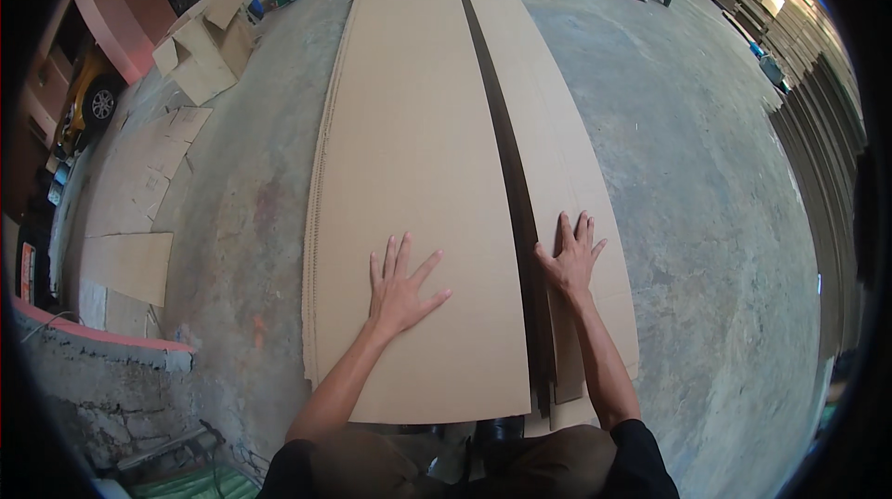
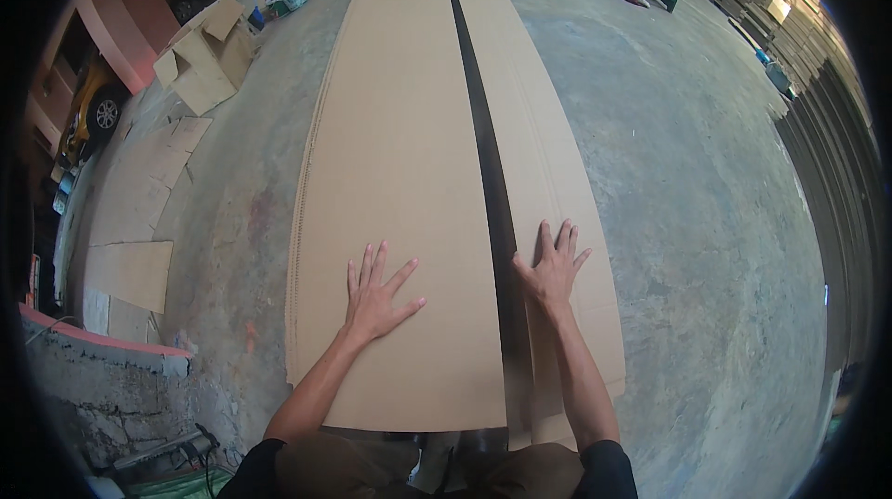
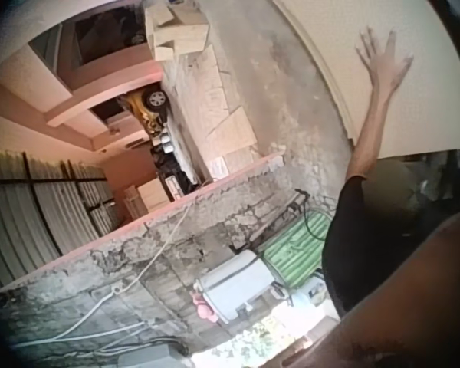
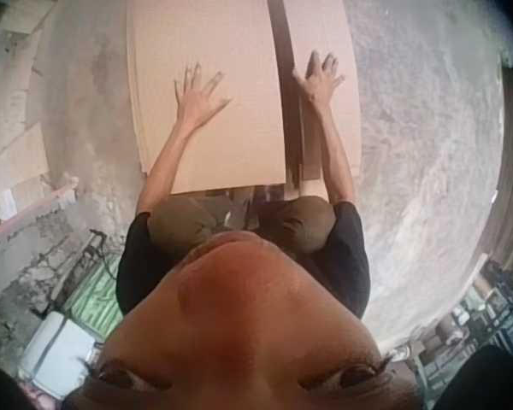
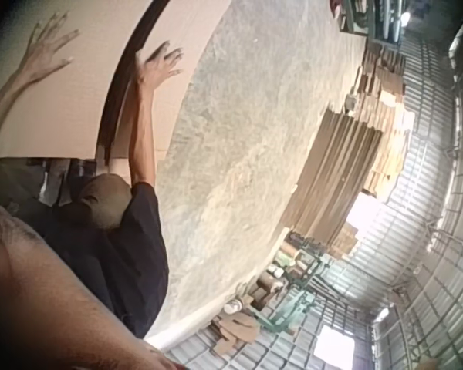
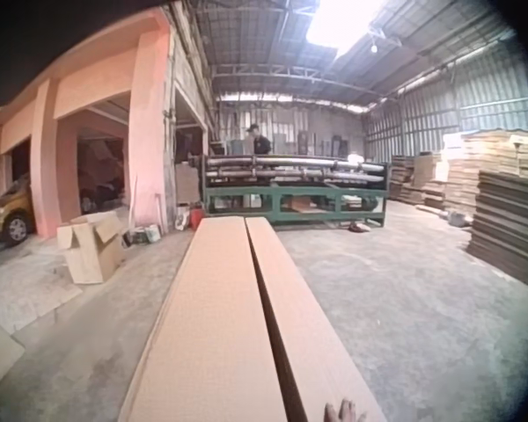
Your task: The person repeatedly picks up large flat cardboard sheets from a pile and places them onto a stack in front of them. The person uses both hands to align the sheets and ensure they are stacked neatly. The task continues throughout the video with the person handling the cardboard one sheet at a time.
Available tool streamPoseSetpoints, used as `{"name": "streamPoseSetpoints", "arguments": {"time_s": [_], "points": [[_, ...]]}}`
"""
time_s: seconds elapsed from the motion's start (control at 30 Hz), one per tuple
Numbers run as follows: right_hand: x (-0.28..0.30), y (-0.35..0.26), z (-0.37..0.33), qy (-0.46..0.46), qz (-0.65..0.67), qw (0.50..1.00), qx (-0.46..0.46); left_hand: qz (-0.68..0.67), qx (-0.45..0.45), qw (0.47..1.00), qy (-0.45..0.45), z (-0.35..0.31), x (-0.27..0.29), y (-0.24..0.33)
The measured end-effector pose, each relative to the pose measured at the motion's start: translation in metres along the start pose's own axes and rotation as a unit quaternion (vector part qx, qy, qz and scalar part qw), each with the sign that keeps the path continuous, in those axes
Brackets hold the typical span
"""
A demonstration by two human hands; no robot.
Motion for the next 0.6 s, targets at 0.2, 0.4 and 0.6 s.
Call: {"name": "streamPoseSetpoints", "arguments": {"time_s": [0.2,0.4,0.6], "points": [[-0.003,-0.004,0.008,0.013,0.011,1.0,-0.017,0.001,0.032,0.999,-0.02,0.028,0.0,-0.009],[-0.01,-0.001,0.012,0.038,0.007,0.999,-0.006,-0.001,0.052,0.998,-0.044,0.048,0.007,-0.012],[0.0,-0.007,0.0,0.03,-0.018,0.999,0.011,0.0,0.053,0.998,-0.025,0.044,0.002,-0.015]]}}
Point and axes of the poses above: each hand's wrist, its own z-axis towards the middle knuckle, its own x-axis out of the back of the hand, y = z × x, the point moved 6 cm from there along z, towards the middle knuckle, and after that the axes turned 12 degrees about -z, right-handed, at the moved point
